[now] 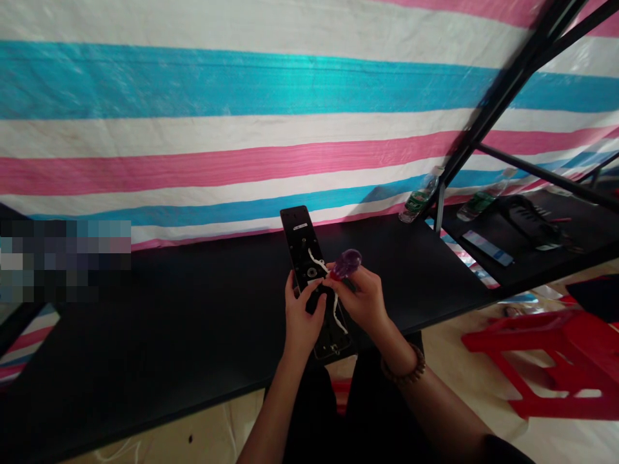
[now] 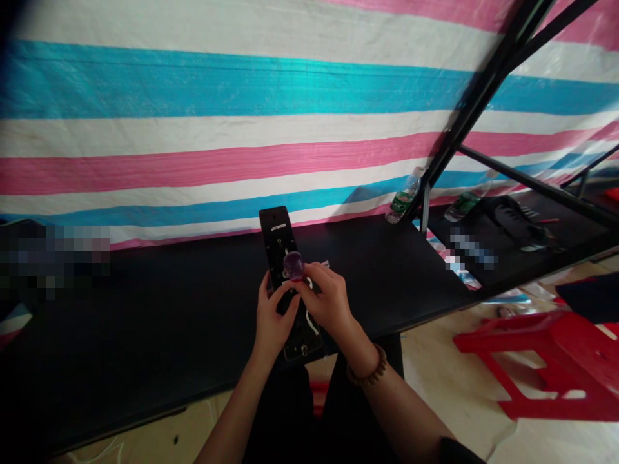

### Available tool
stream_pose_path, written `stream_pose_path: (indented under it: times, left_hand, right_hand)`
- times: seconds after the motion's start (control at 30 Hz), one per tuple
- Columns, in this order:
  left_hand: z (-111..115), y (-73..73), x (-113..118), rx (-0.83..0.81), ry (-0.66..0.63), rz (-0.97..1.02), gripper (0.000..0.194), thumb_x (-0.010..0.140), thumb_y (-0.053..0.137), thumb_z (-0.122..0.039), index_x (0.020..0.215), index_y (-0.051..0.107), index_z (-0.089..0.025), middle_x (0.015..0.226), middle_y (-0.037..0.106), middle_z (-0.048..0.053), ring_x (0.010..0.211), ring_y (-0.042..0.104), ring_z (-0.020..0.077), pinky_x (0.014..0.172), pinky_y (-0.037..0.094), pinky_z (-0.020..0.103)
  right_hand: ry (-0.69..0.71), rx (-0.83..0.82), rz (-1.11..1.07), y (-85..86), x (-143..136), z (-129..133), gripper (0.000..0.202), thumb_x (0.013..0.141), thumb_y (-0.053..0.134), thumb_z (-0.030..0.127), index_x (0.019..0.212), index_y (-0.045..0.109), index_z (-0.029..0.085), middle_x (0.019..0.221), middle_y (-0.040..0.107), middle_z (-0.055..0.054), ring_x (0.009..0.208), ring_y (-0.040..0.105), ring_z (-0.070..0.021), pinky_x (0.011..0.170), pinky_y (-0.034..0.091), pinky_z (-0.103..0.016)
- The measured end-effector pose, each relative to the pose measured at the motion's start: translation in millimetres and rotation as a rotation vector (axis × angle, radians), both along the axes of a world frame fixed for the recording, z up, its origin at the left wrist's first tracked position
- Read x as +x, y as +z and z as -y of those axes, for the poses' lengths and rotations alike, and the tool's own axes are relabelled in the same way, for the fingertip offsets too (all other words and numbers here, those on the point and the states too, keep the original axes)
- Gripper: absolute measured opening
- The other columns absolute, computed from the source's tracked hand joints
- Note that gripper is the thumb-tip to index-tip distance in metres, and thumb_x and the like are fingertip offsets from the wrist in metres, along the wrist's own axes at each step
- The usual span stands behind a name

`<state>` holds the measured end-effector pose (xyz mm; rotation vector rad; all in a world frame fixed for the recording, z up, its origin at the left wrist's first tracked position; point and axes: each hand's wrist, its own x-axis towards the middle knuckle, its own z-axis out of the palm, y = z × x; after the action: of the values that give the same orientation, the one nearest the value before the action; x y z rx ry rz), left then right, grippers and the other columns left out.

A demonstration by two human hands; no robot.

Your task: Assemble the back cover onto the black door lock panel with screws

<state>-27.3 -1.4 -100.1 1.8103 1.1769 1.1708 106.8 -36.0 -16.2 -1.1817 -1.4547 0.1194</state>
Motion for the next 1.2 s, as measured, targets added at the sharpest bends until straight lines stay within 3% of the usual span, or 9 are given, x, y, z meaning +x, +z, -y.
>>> stream_pose_path:
  times: [0.2,0.5,0.83,1.0,1.2]
  left_hand:
    - [-2,-1.1,1,-0.001,0.011,-0.002,0.027,0.090,0.066,-0.025,0.116,0.074,-0.025,0.151,0.041,0.010,0.142,0.047,0.0311,0.119,0.040,0.053]
    - [-2,-2.6,1,-0.034,0.016,0.004,0.026,0.090,0.067,-0.026,0.115,0.074,-0.026,0.143,0.046,0.010,0.137,0.052,0.0301,0.118,0.042,0.053]
    - [-1,-1.5,1,-0.032,0.024,-0.010,0.027,0.089,0.069,-0.028,0.115,0.074,-0.027,0.146,0.045,0.009,0.139,0.050,0.0304,0.119,0.041,0.052]
    - [-2,-2.8,1,-0.029,0.028,-0.013,0.027,0.089,0.068,-0.029,0.116,0.074,-0.027,0.144,0.046,0.009,0.139,0.050,0.0302,0.119,0.040,0.053]
    - [-1,-3.7,2,-0.010,0.033,0.009,0.025,0.090,0.067,-0.028,0.114,0.075,-0.026,0.148,0.045,0.009,0.137,0.052,0.0304,0.117,0.043,0.052]
  right_hand:
    - [0.053,-0.040,0.018,4.2,1,6,0.022,0.099,0.054,0.016,0.109,0.072,0.022,0.097,0.078,-0.007,0.092,0.075,-0.0197,0.084,0.060,-0.032]
    - [0.049,-0.061,-0.115,-10.5,5,8,0.025,0.102,0.048,0.019,0.119,0.065,0.023,0.105,0.076,-0.009,0.100,0.074,-0.0212,0.092,0.059,-0.038]
    - [0.015,-0.070,-0.144,-15.9,5,10,0.022,0.102,0.048,0.022,0.116,0.065,0.022,0.101,0.076,-0.009,0.099,0.074,-0.0214,0.091,0.059,-0.038]
    - [0.050,-0.030,-0.034,-4.9,3,11,0.023,0.100,0.047,0.016,0.113,0.065,0.022,0.100,0.076,-0.008,0.095,0.074,-0.0202,0.087,0.059,-0.035]
    - [0.008,0.005,0.065,3.2,2,6,0.011,0.095,0.060,0.019,0.093,0.070,0.023,0.092,0.075,-0.006,0.087,0.072,-0.0191,0.079,0.059,-0.031]
